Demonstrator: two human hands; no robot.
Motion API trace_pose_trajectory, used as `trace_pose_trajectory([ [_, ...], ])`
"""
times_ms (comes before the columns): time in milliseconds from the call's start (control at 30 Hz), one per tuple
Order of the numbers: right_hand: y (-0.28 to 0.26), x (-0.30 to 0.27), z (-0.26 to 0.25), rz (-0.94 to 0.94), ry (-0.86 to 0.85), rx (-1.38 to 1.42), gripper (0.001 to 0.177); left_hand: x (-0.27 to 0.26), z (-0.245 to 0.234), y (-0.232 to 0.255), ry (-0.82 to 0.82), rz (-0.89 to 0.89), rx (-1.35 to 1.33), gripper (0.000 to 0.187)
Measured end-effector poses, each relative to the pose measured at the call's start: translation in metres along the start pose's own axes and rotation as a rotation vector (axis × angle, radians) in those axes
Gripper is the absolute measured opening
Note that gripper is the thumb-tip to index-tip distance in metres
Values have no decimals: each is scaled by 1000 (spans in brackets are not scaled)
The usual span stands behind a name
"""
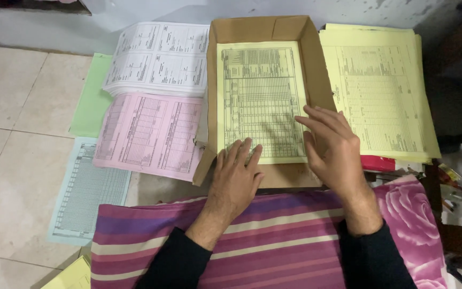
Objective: The person sorts through a stack of yellow printed forms, moving them individually from a cardboard box and placing them onto separate piles or into the box itself.
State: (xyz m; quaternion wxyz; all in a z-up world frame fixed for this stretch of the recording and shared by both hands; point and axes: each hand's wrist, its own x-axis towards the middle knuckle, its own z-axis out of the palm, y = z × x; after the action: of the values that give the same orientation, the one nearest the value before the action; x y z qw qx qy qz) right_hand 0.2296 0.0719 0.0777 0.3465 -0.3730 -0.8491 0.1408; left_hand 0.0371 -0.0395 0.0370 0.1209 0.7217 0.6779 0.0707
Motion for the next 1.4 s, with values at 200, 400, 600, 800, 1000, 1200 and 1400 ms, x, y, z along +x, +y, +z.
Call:
trace_pose_trajectory([
  [200, -34, -6, 12, -87, -35, 146, 37, 4, -6, 0, 44, 33, 26, 51],
  [400, -81, -20, 13, -145, -203, 300, 27, 8, 4, 2, 44, -83, -101, 54],
  [600, -71, -34, 4, -234, -182, 281, 27, 21, 25, -1, 79, -228, -264, 63],
  [800, -78, -50, -5, -249, -163, 201, 21, 43, 33, -13, -25, -187, -90, 66],
  [1000, -107, -64, -9, -291, -257, 227, 18, 59, 54, -32, -71, -171, 27, 55],
  [1200, -126, -64, -18, -279, -324, 138, 22, 59, 55, -36, -85, -169, 9, 56],
  [1400, -146, -65, -31, -280, -315, 23, 23, 49, 60, -31, 115, -69, -55, 44],
])
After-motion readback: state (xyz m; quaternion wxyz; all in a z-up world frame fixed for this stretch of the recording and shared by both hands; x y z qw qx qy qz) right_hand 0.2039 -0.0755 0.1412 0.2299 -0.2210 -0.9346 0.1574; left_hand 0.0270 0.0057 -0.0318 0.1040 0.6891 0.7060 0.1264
